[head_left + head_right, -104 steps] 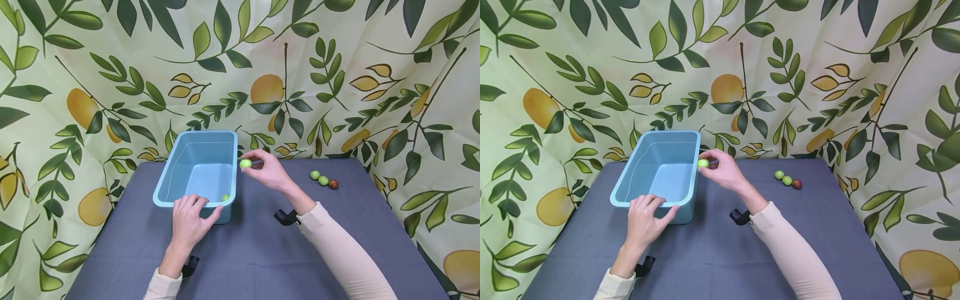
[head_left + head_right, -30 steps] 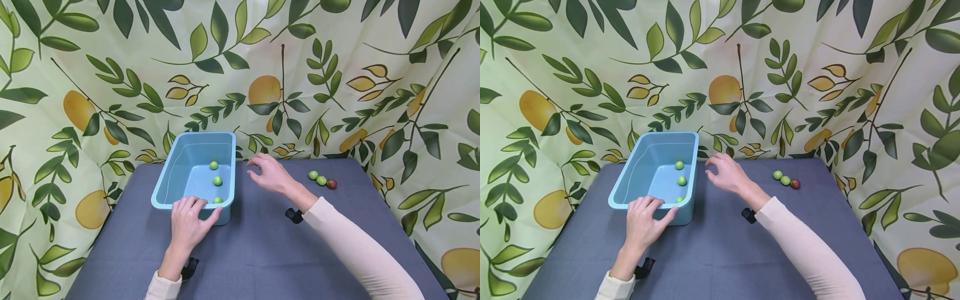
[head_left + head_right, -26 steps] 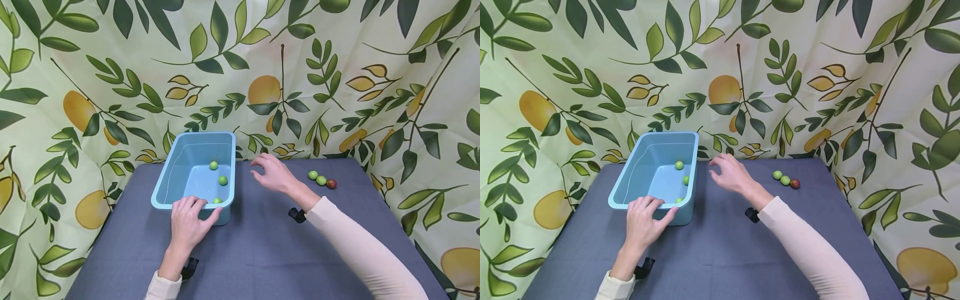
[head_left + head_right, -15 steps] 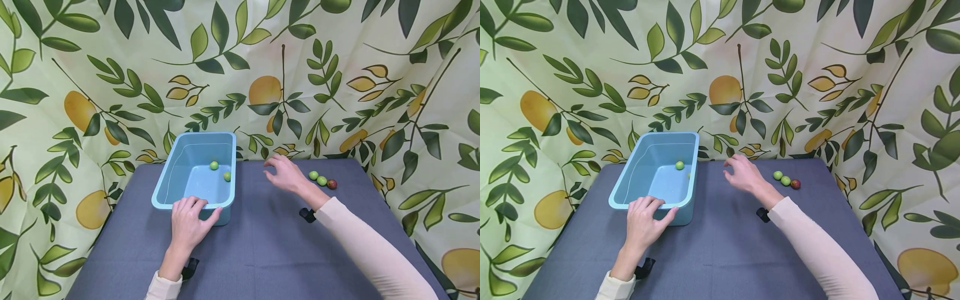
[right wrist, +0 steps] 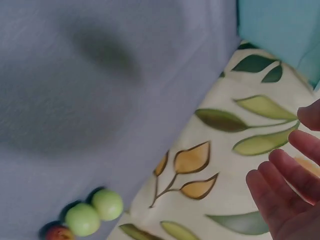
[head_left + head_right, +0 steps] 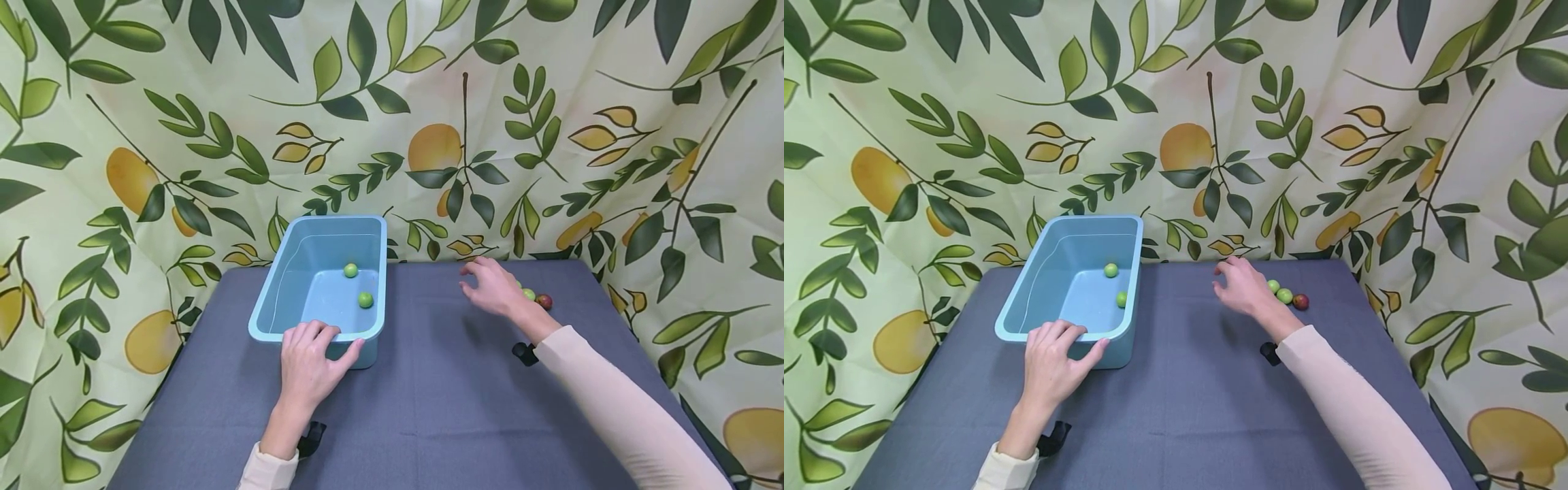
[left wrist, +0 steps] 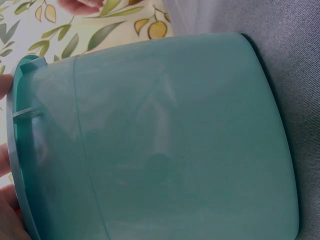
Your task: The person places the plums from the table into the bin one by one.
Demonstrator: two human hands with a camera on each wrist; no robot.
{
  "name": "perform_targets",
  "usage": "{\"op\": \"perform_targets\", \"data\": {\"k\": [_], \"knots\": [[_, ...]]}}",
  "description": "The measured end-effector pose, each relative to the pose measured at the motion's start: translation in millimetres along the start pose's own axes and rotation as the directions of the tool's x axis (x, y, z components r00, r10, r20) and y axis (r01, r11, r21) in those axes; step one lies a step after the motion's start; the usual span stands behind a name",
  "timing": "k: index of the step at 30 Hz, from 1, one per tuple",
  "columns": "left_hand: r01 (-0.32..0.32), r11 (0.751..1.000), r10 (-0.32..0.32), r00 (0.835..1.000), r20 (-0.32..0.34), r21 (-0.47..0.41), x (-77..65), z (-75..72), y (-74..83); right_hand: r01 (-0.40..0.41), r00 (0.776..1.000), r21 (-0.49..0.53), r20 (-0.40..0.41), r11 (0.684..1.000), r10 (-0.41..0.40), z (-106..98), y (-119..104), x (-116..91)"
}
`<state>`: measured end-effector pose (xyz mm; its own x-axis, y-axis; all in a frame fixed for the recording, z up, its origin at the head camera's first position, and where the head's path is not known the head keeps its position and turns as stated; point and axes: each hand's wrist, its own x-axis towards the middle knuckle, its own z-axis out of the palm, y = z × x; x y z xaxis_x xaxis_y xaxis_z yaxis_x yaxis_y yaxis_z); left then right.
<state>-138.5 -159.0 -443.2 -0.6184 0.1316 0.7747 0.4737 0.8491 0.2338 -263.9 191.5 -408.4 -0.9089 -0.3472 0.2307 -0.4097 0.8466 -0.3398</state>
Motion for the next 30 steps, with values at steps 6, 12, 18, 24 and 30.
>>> {"op": "perform_targets", "data": {"k": [6, 12, 18, 24, 30], "knots": [[0.002, 1.000, -0.002, 1.000, 0.000, 0.004, -0.1, -0.4, -0.1, -0.057, 0.998, -0.021, 0.026, 0.998, 0.057, -3, 22, -6], [-0.001, 1.000, 0.001, 1.000, -0.006, 0.003, -0.3, 0.1, -0.6, -0.095, 0.995, -0.051, 0.039, 0.994, 0.097, -4, 42, -12], [0.000, 1.000, 0.000, 1.000, -0.003, -0.001, -0.5, -0.1, -0.3, -0.112, 0.993, -0.085, 0.029, 0.990, 0.115, -6, 61, -20], [0.003, 1.000, -0.003, 1.000, 0.003, -0.004, -0.5, -0.5, 0.0, -0.162, 0.985, -0.109, 0.044, 0.981, 0.168, -8, 81, -28], [0.004, 1.000, -0.004, 1.000, 0.004, -0.005, 0.1, -0.9, 0.0, -0.225, 0.970, -0.125, 0.068, 0.966, 0.234, -9, 99, -36]]}}
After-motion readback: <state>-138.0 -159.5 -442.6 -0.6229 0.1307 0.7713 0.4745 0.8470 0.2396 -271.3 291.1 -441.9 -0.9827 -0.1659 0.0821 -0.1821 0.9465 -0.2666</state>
